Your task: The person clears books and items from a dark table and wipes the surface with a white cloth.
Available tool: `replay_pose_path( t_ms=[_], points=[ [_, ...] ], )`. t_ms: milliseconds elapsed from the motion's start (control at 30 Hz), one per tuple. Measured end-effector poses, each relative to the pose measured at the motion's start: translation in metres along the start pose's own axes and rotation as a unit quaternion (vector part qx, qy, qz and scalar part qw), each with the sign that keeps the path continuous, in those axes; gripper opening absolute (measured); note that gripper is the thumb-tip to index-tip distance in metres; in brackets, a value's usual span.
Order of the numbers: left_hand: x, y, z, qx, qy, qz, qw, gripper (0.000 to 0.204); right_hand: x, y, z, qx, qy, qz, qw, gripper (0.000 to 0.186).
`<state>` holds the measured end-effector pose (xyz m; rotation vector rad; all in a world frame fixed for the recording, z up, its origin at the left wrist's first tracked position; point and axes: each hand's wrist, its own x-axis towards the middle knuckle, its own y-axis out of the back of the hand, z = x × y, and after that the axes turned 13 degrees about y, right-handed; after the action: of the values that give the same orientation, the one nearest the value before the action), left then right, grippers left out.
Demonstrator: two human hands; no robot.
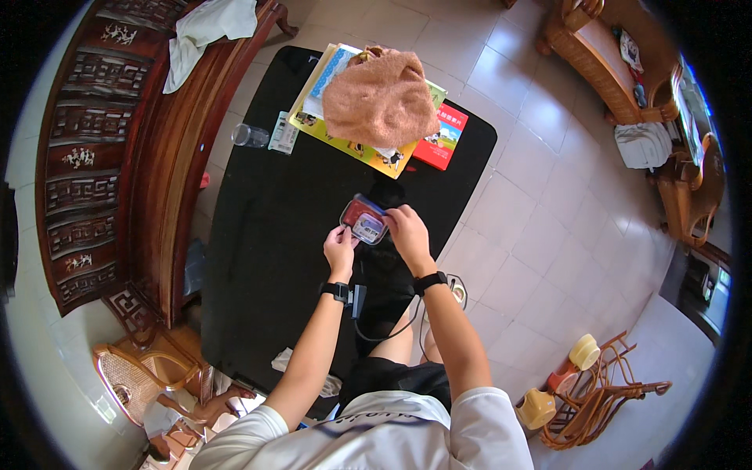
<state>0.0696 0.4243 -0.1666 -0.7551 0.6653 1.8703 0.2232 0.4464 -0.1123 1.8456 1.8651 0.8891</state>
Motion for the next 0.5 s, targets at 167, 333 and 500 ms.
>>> replay_pose_path(
  t_ms=[167,333,500],
  points=[
    [0.004,-0.019,0.009,0.03,-0.019,0.009,0.999,0.021,0.026,-0.005,0.001,0.049,0.001,0.033,0.998,0.013],
    [0.037,-0.026,0.046,0.027,-0.067,0.037,0.997,0.015,0.032,-0.002,-0.007,0.084,-0.038,0.074,0.993,0.013],
    [0.076,-0.024,0.081,0.032,-0.082,0.084,0.993,0.016,0.017,-0.001,0.016,-0.016,-0.012,0.057,0.998,0.01]
  ],
)
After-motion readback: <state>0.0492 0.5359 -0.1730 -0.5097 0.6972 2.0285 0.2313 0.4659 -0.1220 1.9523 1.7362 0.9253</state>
